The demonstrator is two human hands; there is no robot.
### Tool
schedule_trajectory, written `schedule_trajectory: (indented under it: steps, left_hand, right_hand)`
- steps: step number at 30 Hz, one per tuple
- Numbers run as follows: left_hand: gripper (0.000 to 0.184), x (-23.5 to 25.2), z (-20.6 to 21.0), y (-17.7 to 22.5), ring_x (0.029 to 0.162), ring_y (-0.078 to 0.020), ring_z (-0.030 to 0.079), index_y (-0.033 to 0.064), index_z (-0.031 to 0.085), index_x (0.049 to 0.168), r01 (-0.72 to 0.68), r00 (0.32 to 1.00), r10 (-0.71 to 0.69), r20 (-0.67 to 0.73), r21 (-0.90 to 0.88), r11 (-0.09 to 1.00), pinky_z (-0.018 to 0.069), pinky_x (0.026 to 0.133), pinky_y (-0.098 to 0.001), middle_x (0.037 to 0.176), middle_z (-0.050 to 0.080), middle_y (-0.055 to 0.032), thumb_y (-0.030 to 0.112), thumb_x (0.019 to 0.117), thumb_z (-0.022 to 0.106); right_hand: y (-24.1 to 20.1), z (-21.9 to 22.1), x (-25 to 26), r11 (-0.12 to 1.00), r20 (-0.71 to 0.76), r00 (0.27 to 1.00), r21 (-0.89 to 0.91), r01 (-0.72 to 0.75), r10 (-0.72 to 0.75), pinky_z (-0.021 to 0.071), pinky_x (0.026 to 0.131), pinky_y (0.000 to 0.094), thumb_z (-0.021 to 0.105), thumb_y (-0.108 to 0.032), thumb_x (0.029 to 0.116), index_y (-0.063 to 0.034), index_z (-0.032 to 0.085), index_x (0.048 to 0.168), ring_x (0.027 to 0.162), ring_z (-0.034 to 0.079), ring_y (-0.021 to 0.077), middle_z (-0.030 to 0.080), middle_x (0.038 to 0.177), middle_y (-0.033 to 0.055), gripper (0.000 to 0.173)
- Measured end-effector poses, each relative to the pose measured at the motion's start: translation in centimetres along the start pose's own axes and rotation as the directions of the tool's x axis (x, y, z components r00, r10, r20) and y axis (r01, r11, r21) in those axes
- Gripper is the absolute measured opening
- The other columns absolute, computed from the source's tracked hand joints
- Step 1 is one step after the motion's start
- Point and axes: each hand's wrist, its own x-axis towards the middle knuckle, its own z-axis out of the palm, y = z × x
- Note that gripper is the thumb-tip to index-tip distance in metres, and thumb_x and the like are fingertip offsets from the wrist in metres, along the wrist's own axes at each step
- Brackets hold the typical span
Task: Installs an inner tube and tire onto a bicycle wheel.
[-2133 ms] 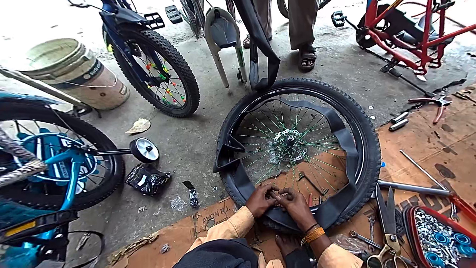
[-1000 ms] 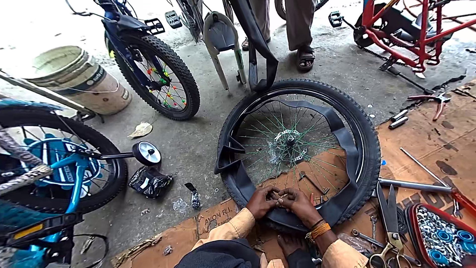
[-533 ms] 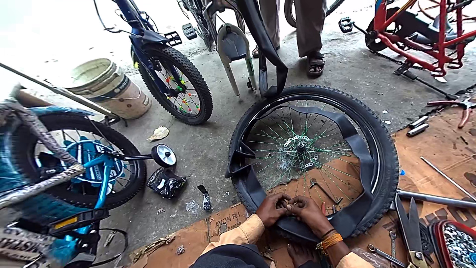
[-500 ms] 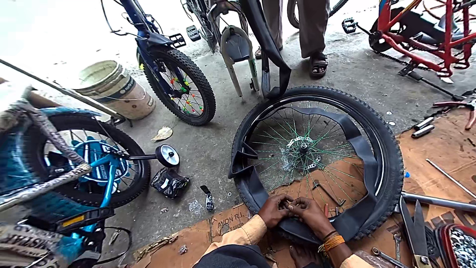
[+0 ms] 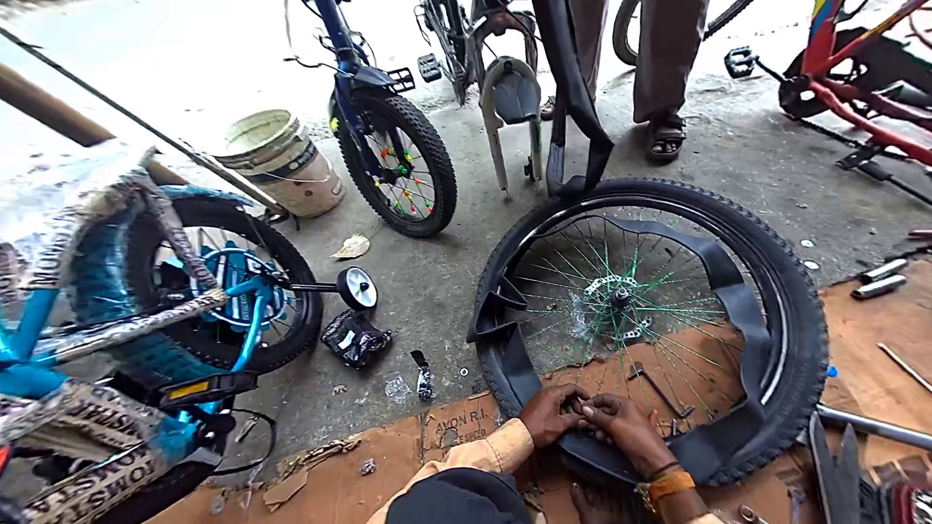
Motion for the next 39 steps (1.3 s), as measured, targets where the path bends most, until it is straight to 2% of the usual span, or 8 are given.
schedule_trajectory:
  steps: [5, 11, 16, 20, 25, 29, 34, 39]
  left_hand:
    - [0.040, 0.0, 0.1, 0.0, 0.094, -0.0165, 0.067, 0.0051, 0.064, 0.130, 0.040, 0.999, -0.039, -0.019, 0.030, 0.999, 0.0551, 0.091, -0.0345, 0.108, 0.070, -0.0095, 0.023, 0.0944, 0.071]
    - [0.040, -0.3, 0.0, -0.3, 0.092, -0.0146, 0.067, 0.0064, 0.064, 0.130, 0.016, 1.000, -0.016, -0.020, 0.022, 1.000, 0.0554, 0.088, -0.0327, 0.106, 0.069, -0.0074, 0.023, 0.0940, 0.070]
    - [0.040, -0.3, -0.1, -0.1, 0.093, -0.0144, 0.067, 0.0058, 0.064, 0.129, 0.021, 1.000, -0.020, -0.019, 0.027, 0.999, 0.0552, 0.089, -0.0323, 0.107, 0.069, -0.0076, 0.024, 0.0945, 0.070]
    - [0.039, -0.1, 0.2, -0.2, 0.091, -0.0125, 0.067, 0.0076, 0.065, 0.130, 0.021, 0.999, -0.020, -0.027, 0.035, 0.999, 0.0554, 0.088, -0.0312, 0.106, 0.070, -0.0051, 0.024, 0.0945, 0.069]
    - [0.038, -0.1, 0.4, -0.6, 0.090, -0.0111, 0.068, 0.0083, 0.067, 0.126, -0.004, 0.998, 0.006, -0.058, 0.033, 0.999, 0.0565, 0.086, -0.0308, 0.104, 0.071, -0.0038, 0.024, 0.0924, 0.073]
    - [0.038, -0.2, 0.5, -1.5, 0.088, -0.0097, 0.069, 0.0105, 0.067, 0.126, -0.028, 0.996, 0.030, -0.084, 0.026, 0.999, 0.0581, 0.084, -0.0305, 0.104, 0.073, -0.0011, 0.023, 0.0906, 0.073]
    - [0.036, -0.6, 0.2, -1.2, 0.086, -0.0096, 0.069, 0.0109, 0.068, 0.124, -0.005, 0.996, 0.008, -0.088, 0.035, 0.999, 0.0577, 0.081, -0.0300, 0.101, 0.072, -0.0002, 0.022, 0.0903, 0.073]
    - [0.035, -0.8, 0.0, -0.9, 0.089, -0.0107, 0.069, 0.0092, 0.068, 0.124, 0.017, 0.997, -0.016, -0.073, 0.009, 1.000, 0.0582, 0.085, -0.0315, 0.102, 0.073, -0.0022, 0.022, 0.0923, 0.073]
  right_hand:
    - [0.0, -0.8, -0.6, 1.000, 0.110, 0.994, 0.013, 0.000, -0.001, 0.0588, 0.074, 0.0315, 0.065, -0.003, 0.0941, -0.0022, 0.066, 0.121, 0.081, 0.069, 0.0150, 0.072, 0.099, 0.0082, 0.027]
    - [-0.2, 0.4, -0.4, 0.999, 0.004, 1.000, 0.023, -0.030, 0.030, 0.0574, 0.065, 0.0280, 0.067, -0.014, 0.0985, -0.0018, 0.069, 0.109, 0.068, 0.067, 0.0126, 0.072, 0.086, 0.0060, 0.016]
    - [0.2, -0.8, -0.6, 0.994, 0.143, 0.989, 0.105, 0.007, -0.022, 0.0602, 0.082, 0.0327, 0.064, -0.002, 0.0963, 0.0006, 0.066, 0.118, 0.083, 0.071, 0.0161, 0.072, 0.097, 0.0095, 0.022]
    - [-0.1, 0.1, -0.5, 0.999, 0.019, 1.000, 0.041, -0.019, 0.018, 0.0605, 0.072, 0.0297, 0.069, -0.018, 0.0979, -0.0011, 0.069, 0.109, 0.074, 0.070, 0.0136, 0.073, 0.089, 0.0065, 0.020]
    - [0.2, -1.1, -0.7, 0.996, 0.142, 0.990, 0.090, 0.003, -0.016, 0.0599, 0.082, 0.0306, 0.062, -0.003, 0.0980, 0.0009, 0.067, 0.120, 0.084, 0.070, 0.0125, 0.072, 0.101, 0.0083, 0.023]
    - [-0.3, 0.0, -0.9, 0.998, 0.041, 0.999, 0.059, -0.024, 0.021, 0.0596, 0.076, 0.0301, 0.069, -0.021, 0.0988, 0.0014, 0.069, 0.113, 0.077, 0.069, 0.0115, 0.072, 0.093, 0.0077, 0.026]
    - [-0.3, -0.5, -1.3, 0.995, 0.131, 0.991, 0.098, 0.001, -0.014, 0.0586, 0.080, 0.0290, 0.060, -0.003, 0.0999, 0.0017, 0.066, 0.119, 0.081, 0.067, 0.0101, 0.069, 0.096, 0.0069, 0.021]
    - [-0.3, 0.6, -1.2, 0.999, 0.048, 0.999, 0.049, 0.002, -0.004, 0.0591, 0.080, 0.0300, 0.067, -0.017, 0.0992, -0.0004, 0.069, 0.115, 0.081, 0.070, 0.0115, 0.073, 0.096, 0.0072, 0.022]
